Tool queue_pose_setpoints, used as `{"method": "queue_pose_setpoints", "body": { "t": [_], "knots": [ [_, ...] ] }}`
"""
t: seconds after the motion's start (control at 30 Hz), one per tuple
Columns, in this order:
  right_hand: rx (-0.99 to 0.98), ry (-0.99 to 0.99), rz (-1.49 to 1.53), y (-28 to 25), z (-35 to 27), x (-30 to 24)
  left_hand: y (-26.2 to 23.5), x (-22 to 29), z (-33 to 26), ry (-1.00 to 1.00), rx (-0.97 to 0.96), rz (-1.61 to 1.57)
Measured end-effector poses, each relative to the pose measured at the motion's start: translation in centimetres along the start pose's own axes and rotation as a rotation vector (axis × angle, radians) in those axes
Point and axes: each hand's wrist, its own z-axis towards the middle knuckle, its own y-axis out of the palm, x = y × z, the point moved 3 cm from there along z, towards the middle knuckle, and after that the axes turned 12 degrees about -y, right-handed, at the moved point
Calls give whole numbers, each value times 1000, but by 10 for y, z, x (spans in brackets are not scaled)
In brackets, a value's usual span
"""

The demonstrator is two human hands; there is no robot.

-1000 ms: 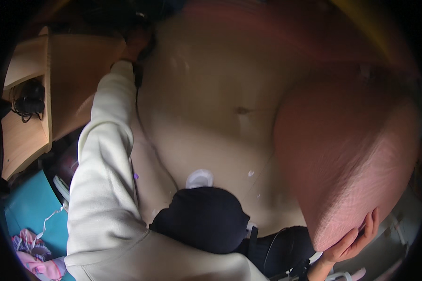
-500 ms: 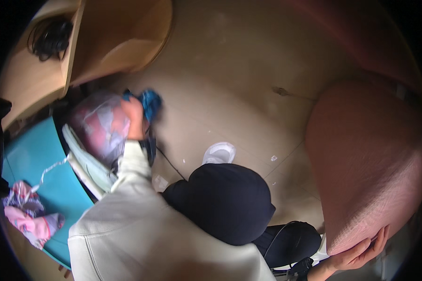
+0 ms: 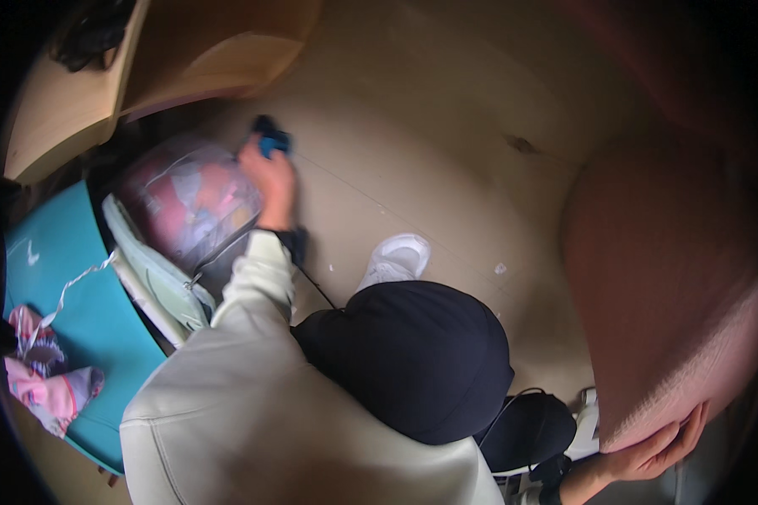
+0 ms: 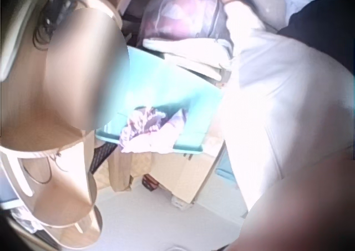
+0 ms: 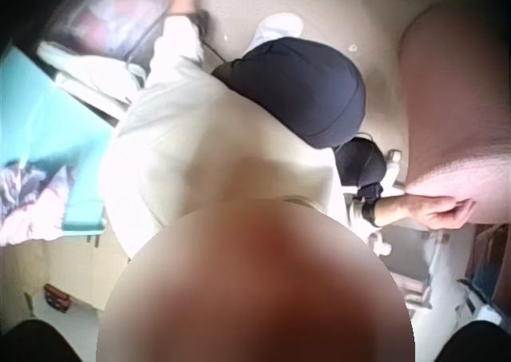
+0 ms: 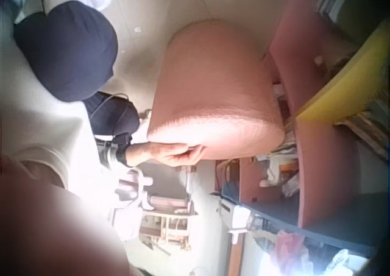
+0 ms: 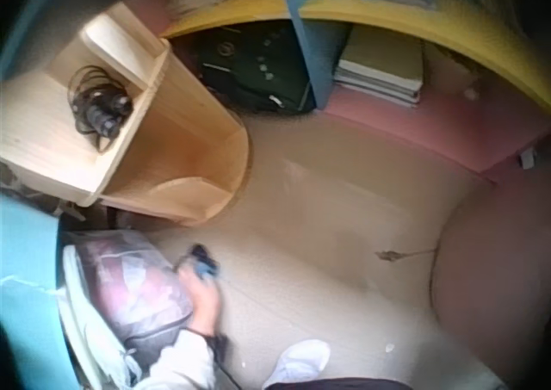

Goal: The person wipes a tiled floor with a blue cloth, moving around furniture and scattered items. They shift a pink cushion and a small green table to reach more floor area, then continue wiping the surface.

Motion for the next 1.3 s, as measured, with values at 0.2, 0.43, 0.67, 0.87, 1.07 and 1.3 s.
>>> {"method": "queue_pose_setpoints", "body": {
  "t": [0.2, 0.43, 0.67, 0.87, 1.07, 1.3],
  "knots": [
    [22, -11, 12, 1, 0, -4, 23, 8, -86, 95, -383, 292],
    [35, 21, -12, 2, 0, -5, 29, 149, -65, 498, -307, -274],
    [57, 66, 64, 4, -2, -3, 52, 175, -169, 1042, -669, -193],
    [83, 73, 115, 5, -3, -3, 38, 117, -140, 818, -709, -349],
    [78, 75, 96, 4, -5, 0, 61, 137, -27, 355, -24, 193],
    [81, 68, 70, 3, -6, 1, 23, 157, -242, 966, -1211, -487]
  ]
}}
